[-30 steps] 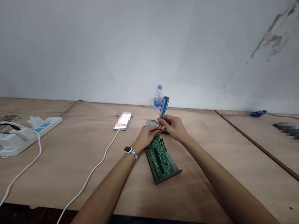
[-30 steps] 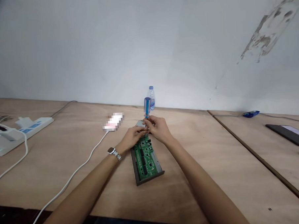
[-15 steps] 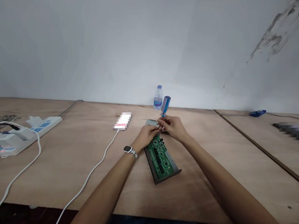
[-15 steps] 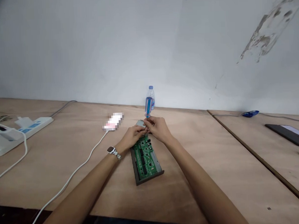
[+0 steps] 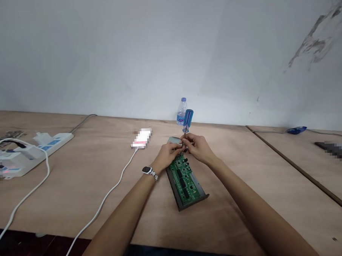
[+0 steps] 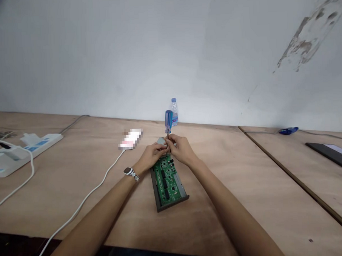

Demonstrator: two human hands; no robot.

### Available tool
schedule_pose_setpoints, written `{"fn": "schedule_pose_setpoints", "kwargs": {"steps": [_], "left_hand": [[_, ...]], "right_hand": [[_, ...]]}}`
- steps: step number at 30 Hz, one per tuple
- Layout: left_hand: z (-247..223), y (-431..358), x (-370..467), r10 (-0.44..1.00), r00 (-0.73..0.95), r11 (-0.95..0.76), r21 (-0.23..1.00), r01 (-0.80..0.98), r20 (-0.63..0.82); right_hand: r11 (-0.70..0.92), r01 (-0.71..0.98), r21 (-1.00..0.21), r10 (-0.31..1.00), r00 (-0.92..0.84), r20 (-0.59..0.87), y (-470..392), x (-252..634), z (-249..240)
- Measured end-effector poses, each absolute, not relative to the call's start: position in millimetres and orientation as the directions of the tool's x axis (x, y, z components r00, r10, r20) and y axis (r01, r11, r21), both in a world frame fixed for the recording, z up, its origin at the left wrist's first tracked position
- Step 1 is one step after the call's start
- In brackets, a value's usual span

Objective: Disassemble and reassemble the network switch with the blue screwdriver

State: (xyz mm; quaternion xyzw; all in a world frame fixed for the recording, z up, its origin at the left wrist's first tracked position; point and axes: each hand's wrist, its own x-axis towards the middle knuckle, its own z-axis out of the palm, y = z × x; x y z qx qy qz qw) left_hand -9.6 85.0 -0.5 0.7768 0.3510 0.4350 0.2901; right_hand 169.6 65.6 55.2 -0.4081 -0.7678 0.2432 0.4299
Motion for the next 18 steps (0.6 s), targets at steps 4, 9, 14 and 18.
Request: {"fn": "schedule_pose_setpoints", "kwargs": {"steps": [4,9,14,18], "left_hand": [[-0.2,84.6,-5.9,0.816,0.291,-0.576,0.751,0.323,0.5],[0.4,85.2,-7.5,0.799,0.316,-0.598,0.735,0.321,0.512],[-1.7,86.3,-10.9,0.804,0.388,-0.569,0.773,0.281,0.45],[-2.6,86.1,-6.4,0.83,0.283,-0.553,0.777,0.3,0.481]], "right_hand": [[0.523,0.409,-0.748,0.847,-0.144,0.512,67.3,164.5,51.1],[0.502,0.369,-0.782,0.864,-0.165,0.476,68.0,164.2,50.1],[0.532,0.349,-0.771,0.844,-0.292,0.45,65.0,166.7,53.8],[0.474,0.374,-0.797,0.876,-0.11,0.469,65.1,164.4,49.7]]}}
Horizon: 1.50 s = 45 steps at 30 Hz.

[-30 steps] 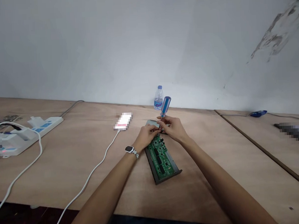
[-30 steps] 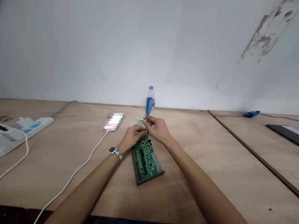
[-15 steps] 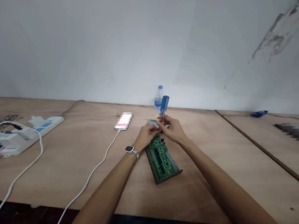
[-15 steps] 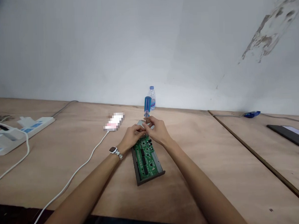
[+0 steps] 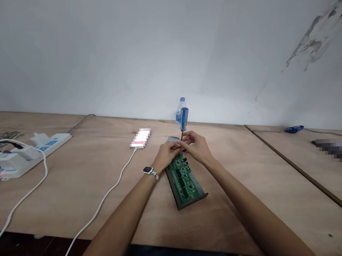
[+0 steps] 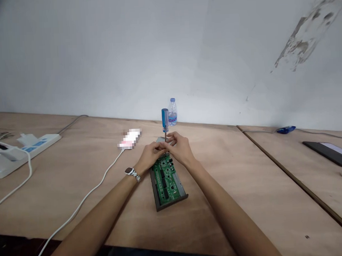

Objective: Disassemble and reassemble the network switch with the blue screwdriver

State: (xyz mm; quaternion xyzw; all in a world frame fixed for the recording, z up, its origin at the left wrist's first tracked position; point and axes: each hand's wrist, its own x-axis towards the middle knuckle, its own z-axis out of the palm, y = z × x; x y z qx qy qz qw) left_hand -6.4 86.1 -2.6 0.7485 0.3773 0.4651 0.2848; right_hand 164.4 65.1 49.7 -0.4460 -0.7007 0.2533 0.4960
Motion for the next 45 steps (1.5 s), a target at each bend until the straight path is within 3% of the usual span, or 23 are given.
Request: {"fn": "schedule_pose_setpoints", "kwargs": {"steps": [4,8,11,15,21,24,30,36,45], "left_hand": [[-2,86,-6,0.84,0.245,-0.541,0.786,0.3,0.484],[-1,86,-10,0.81,0.337,-0.572,0.775,0.269,0.48],[-2,86,-10,0.814,0.37,-0.548,0.804,0.231,0.448],[-4,84,-4,0.845,0.279,-0.519,0.827,0.217,0.457],[1,80,-8,0.846,0.269,-0.528,0.792,0.306,0.46],[7,74,-19,0.822,0.31,-0.564,0.761,0.321,0.478],[13,54,-39,0.775,0.426,-0.616,0.706,0.349,0.466],[9,48,-40,0.77,0.473,-0.614,0.699,0.367,0.428],[8,46,-35,0.811,0.438,-0.546,0.77,0.329,0.388]], "right_hand": [[0.504,0.455,-0.734,0.853,-0.127,0.507,66,164,45],[0.549,0.535,-0.642,0.822,-0.203,0.533,65,168,43],[0.556,0.538,-0.634,0.819,-0.224,0.528,65,170,43],[0.553,0.542,-0.633,0.815,-0.196,0.545,65,169,42],[0.552,0.503,-0.665,0.824,-0.206,0.528,61,167,43],[0.518,0.404,-0.754,0.85,-0.143,0.507,57,170,44],[0.402,0.046,-0.914,0.911,0.077,0.405,41,177,32],[0.295,-0.218,-0.93,0.947,0.197,0.254,25,183,7],[0.237,-0.406,-0.883,0.965,0.204,0.165,17,174,-5]]}}
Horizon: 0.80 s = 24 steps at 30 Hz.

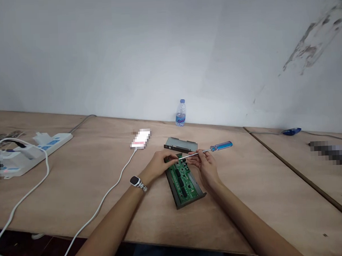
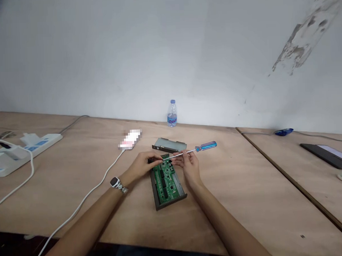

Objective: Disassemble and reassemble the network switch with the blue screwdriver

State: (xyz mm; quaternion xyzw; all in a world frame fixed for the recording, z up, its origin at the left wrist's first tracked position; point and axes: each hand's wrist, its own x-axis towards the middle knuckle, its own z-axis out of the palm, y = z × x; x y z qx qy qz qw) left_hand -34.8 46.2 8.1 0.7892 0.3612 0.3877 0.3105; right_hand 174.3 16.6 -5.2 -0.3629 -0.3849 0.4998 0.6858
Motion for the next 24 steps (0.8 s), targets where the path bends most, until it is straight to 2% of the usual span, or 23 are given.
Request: {"fn": "schedule_pose_setpoints", "kwargs": {"steps": [7,17,24], "left_hand": [[9.3,49.3,-37.2,0.812,0.432,-0.542,0.782,0.308,0.392],[8.7,53.0,-36.0,0.834,0.405,-0.513,0.795,0.322,0.374],[11.1,51.7,-31.1,0.782,0.49,-0.57,0.76,0.313,0.385]], "right_hand": [[0.232,-0.48,-0.846,0.957,0.268,0.11,17.4,171.9,-10.1],[0.204,-0.515,-0.833,0.964,0.255,0.079,18.8,175.5,-10.4],[0.188,-0.518,-0.834,0.96,0.275,0.045,18.0,174.9,-7.4]]}}
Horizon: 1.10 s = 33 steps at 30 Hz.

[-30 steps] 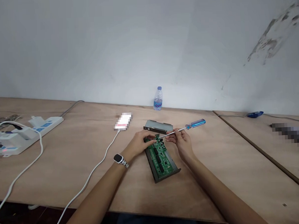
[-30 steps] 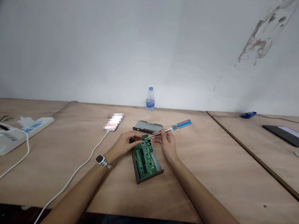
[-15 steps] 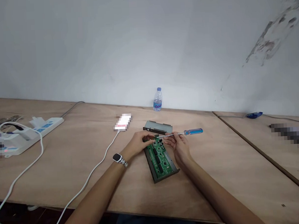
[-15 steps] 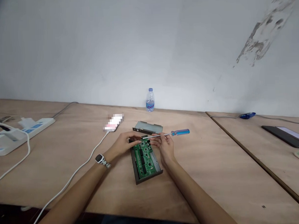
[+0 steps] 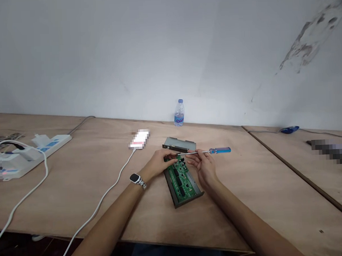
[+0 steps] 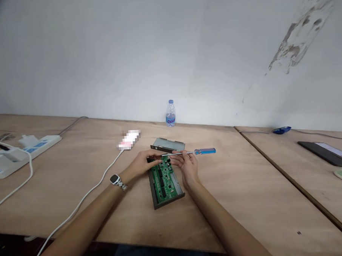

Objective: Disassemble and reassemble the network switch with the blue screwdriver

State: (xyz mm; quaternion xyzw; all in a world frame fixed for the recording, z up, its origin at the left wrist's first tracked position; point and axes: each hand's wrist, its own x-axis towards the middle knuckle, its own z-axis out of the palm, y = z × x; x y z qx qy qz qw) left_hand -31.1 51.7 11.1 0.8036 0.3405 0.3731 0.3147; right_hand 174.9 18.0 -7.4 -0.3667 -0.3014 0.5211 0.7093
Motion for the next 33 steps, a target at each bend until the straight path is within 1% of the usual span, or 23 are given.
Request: {"fn": "schedule_pose_setpoints", "kwargs": {"steps": [3,5,7,12,16,18,21,22,24,27,30,33], "left_hand": [[13,52,-30,0.75,0.526,-0.635,0.659,0.403,0.401],[13,54,-28,0.731,0.564,-0.668,0.572,0.476,0.385],[12,58,-24,0.726,0.586,-0.679,0.509,0.528,0.36],[6,66,-13,0.694,0.639,-0.713,0.437,0.548,0.332],[14,65,-16,0.653,0.684,-0.755,0.349,0.555,0.326],[22,67,-25,0.653,0.674,-0.756,0.355,0.55,0.345],[29,79,-45,0.725,0.576,-0.688,0.448,0.571,0.378],[29,85,-51,0.756,0.552,-0.652,0.477,0.589,0.352],[25,99,-61,0.774,0.558,-0.624,0.51,0.593,0.299],[16,117,-69,0.764,0.579,-0.633,0.509,0.584,0.285],[12,124,-70,0.753,0.589,-0.65,0.475,0.593,0.294],[18,119,-70,0.727,0.6,-0.684,0.43,0.589,0.334]], "right_hand": [[0.252,-0.44,-0.862,0.942,0.317,0.113,17,178,-5],[0.304,-0.351,-0.886,0.927,0.324,0.189,16,179,-3],[0.337,-0.293,-0.895,0.916,0.324,0.239,14,178,-1],[0.333,-0.285,-0.899,0.918,0.316,0.24,13,176,-1],[0.319,-0.31,-0.896,0.918,0.337,0.21,16,180,-2],[0.304,-0.331,-0.893,0.92,0.346,0.185,17,182,-2],[0.287,-0.355,-0.89,0.925,0.344,0.161,18,183,-3],[0.285,-0.359,-0.889,0.927,0.341,0.159,18,182,-3],[0.277,-0.359,-0.891,0.93,0.334,0.155,18,181,-4],[0.256,-0.361,-0.897,0.939,0.315,0.141,19,180,-5],[0.243,-0.369,-0.897,0.946,0.294,0.135,19,180,-6],[0.233,-0.378,-0.896,0.948,0.292,0.123,20,181,-6]]}}
